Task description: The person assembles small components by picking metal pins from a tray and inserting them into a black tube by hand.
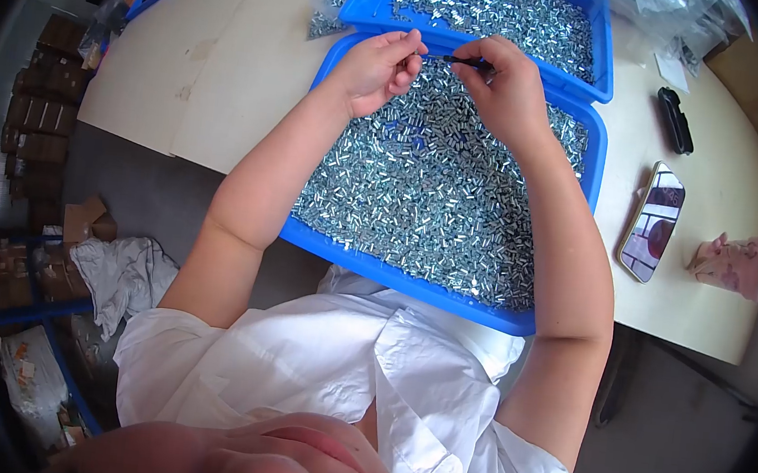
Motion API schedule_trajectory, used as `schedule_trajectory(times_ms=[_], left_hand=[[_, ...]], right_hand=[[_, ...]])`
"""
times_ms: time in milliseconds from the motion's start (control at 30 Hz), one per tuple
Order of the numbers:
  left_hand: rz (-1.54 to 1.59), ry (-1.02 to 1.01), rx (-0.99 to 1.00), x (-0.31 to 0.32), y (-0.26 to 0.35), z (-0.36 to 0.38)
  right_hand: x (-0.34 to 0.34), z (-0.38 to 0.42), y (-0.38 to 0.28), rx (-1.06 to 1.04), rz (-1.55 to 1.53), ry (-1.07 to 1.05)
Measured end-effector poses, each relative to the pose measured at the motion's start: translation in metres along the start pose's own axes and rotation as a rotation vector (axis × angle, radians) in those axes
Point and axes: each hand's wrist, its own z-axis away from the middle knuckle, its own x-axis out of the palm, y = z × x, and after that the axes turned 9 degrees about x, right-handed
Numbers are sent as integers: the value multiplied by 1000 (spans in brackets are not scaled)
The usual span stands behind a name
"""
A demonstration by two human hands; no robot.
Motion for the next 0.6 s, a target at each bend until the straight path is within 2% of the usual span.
schedule_trajectory(times_ms=[33, 233, 433, 500, 533, 600], left_hand=[[1, -50, -7, -1, -1, -1], [47, 39, -2, 2, -6, -2], [-57, 7, 86, 5, -7, -1], [-500, 32, 281, 7, -8, 1], [-499, 32, 281, 7, -9, 0], [-799, 39, 466, 9, -9, 2]], right_hand=[[1, 0, 1, -5, 1, -8], [1, 1, 2, 68, 34, -31], [-2, 0, 1, 41, 35, 32], [-2, 0, 0, 34, 10, 34], [-2, 0, 0, 34, 10, 33], [-2, 1, -2, 9, 67, 17]])
